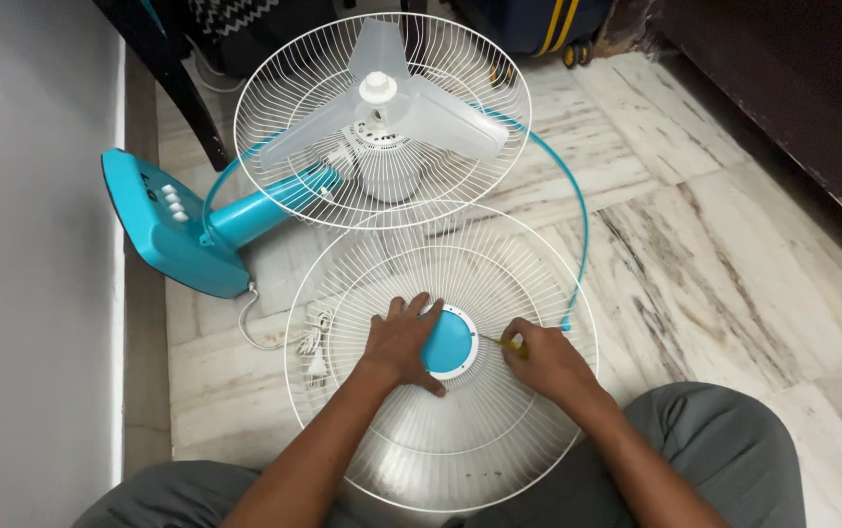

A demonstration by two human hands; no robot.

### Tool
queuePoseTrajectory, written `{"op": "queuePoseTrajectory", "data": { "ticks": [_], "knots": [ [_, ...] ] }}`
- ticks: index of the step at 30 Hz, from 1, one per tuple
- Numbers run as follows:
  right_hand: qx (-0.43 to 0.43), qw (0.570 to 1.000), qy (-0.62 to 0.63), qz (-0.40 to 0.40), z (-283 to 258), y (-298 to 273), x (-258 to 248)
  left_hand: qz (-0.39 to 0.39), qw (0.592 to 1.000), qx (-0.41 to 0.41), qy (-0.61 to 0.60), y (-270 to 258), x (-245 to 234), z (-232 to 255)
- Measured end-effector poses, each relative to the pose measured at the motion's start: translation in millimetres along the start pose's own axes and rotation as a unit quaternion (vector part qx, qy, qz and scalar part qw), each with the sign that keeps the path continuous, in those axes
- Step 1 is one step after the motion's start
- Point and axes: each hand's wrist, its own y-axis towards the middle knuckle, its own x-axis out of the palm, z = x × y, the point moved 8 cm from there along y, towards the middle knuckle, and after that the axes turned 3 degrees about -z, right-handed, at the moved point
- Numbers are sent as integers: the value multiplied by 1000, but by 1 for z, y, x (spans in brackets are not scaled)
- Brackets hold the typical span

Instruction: The person disassembles a standing fan by removing the front grille, fan blades, and rear grille. They use a screwdriver to loosen screws and separate components, placing them on the floor.

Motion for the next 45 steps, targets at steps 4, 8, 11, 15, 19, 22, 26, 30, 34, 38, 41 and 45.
{"op": "queuePoseTrajectory", "data": {
  "ticks": [4,8,11,15,19,22,26,30,34,38,41,45],
  "knots": [
    [-5,1000,5,15,0,3,-3,5,1000,-5,-5,2,0,0],
    [-19,1000,7,23,-3,7,-1,8,1000,-6,-2,5,3,-1],
    [-16,1000,3,23,-4,8,1,11,1000,-1,-8,7,6,-1],
    [-12,999,-8,29,-6,11,1,27,999,7,-18,9,8,-2],
    [-38,997,9,63,-10,9,-3,36,999,-1,-16,13,7,-4],
    [-33,998,12,57,-12,9,-3,31,999,-8,-19,13,9,-5],
    [-27,998,1,54,-16,10,-4,37,999,-5,-20,14,9,-5],
    [-3,1000,-10,28,-14,16,0,49,998,-3,-33,13,9,-6],
    [-34,998,-16,46,-22,29,-2,40,999,-12,-20,15,10,-6],
    [-13,998,-63,0,-27,56,2,48,998,-13,-23,15,11,-7],
    [-7,993,-114,-34,-35,73,5,51,998,-11,-27,17,14,-8],
    [71,979,-156,-107,-38,93,5,56,998,-10,-27,19,18,-9]
  ]
}}
